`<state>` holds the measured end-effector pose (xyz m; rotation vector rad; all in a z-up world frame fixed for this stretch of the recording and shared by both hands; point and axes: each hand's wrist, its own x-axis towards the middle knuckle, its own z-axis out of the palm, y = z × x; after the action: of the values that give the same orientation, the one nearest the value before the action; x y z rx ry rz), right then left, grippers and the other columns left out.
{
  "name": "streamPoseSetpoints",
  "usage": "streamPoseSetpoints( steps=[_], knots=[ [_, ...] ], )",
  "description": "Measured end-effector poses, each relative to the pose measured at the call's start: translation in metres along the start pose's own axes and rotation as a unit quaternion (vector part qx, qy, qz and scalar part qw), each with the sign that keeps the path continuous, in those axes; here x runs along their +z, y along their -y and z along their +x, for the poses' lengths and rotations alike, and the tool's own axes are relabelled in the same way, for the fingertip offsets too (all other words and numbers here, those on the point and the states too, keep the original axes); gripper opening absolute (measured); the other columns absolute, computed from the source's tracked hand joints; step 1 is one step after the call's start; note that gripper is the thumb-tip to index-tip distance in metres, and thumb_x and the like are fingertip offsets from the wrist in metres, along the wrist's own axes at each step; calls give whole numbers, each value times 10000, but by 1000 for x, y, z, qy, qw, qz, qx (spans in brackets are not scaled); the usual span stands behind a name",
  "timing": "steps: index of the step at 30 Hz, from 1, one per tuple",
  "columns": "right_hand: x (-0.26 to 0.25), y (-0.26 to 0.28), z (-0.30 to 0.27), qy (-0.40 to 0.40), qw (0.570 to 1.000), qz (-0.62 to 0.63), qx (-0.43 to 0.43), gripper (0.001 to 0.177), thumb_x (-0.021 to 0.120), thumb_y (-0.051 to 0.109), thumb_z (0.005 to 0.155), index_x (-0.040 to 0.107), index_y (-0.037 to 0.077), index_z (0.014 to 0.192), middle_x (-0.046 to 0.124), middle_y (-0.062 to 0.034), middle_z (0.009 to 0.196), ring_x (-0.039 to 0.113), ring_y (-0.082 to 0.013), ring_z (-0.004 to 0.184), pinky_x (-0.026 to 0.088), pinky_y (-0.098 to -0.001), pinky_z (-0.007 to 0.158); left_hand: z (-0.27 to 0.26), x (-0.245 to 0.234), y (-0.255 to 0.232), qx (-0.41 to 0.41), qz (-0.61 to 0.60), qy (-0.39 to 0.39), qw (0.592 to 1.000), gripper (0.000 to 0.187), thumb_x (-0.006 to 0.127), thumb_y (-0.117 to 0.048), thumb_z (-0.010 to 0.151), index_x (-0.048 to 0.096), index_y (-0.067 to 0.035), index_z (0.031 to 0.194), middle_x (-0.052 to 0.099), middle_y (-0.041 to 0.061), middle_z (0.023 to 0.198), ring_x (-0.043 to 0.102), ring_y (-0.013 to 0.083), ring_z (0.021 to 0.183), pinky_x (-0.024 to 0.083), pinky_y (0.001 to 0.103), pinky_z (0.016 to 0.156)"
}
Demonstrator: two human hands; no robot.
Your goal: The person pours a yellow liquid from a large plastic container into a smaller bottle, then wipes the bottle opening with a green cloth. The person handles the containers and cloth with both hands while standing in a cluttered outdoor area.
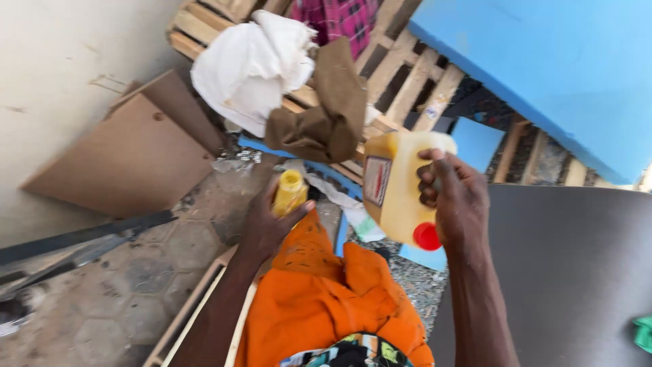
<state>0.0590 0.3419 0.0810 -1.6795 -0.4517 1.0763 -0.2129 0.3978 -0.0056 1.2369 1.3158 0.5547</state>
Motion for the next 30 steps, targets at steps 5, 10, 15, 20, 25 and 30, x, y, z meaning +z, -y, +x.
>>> streamPoseSetpoints(
  steps=[5, 10, 15, 20, 25, 30],
  knots=[
    [57, 6, 68, -13, 999, 37, -15, 281, 473, 242, 1110, 635, 16, 1154, 485, -11, 828, 479, -74, 705, 426, -206, 617, 79, -22, -62, 153, 67, 75, 983, 475, 860, -268, 839, 646, -57, 1208, 745, 205, 1013, 739, 410, 1031, 548, 528, 924],
    [92, -16, 135, 22, 998, 16, -49, 325, 499, 222, 1084, 638, -31, 1233, 586, -76, 869, 589, -111, 749, 524, -240, 669, 166, 6, -81, 282, 121, 54, 950, 450, 853, -267, 845, 645, -141, 1224, 738, 136, 1023, 746, 347, 993, 554, 498, 914],
    [98, -13, 164, 63, 984, -134, -101, 341, 525, 132, 1075, 618, -62, 1339, 670, -188, 1011, 707, -267, 889, 588, -428, 841, 218, 34, -103, 313, 84, 139, 936, 420, 839, -193, 849, 641, -142, 1216, 734, 158, 1102, 717, 382, 1094, 535, 503, 970],
    [70, -16, 144, 48, 952, -259, -153, 317, 564, 161, 1096, 643, -10, 1351, 700, -241, 1092, 711, -420, 993, 542, -558, 913, 225, 47, -130, 348, 75, 248, 901, 389, 849, -151, 829, 652, -147, 1164, 729, 179, 1167, 675, 424, 1179, 493, 553, 1035],
    [49, -31, 122, 54, 958, -223, -173, 460, 498, 295, 1071, 521, 94, 1485, 465, -172, 1581, 488, -320, 1420, 540, -433, 1051, 268, 67, -122, 450, 244, 321, 797, 541, 918, -222, 763, 662, -42, 1203, 634, 222, 1313, 657, 314, 1174, 581, 405, 911],
    [55, -20, 103, 33, 945, -265, -191, 388, 551, 250, 1049, 584, 95, 1403, 563, -170, 1479, 589, -329, 1292, 562, -473, 1038, 289, 86, -140, 381, 343, 342, 787, 520, 869, -320, 744, 689, -92, 1175, 638, 117, 1216, 639, 296, 1047, 491, 455, 800]
  ],
)
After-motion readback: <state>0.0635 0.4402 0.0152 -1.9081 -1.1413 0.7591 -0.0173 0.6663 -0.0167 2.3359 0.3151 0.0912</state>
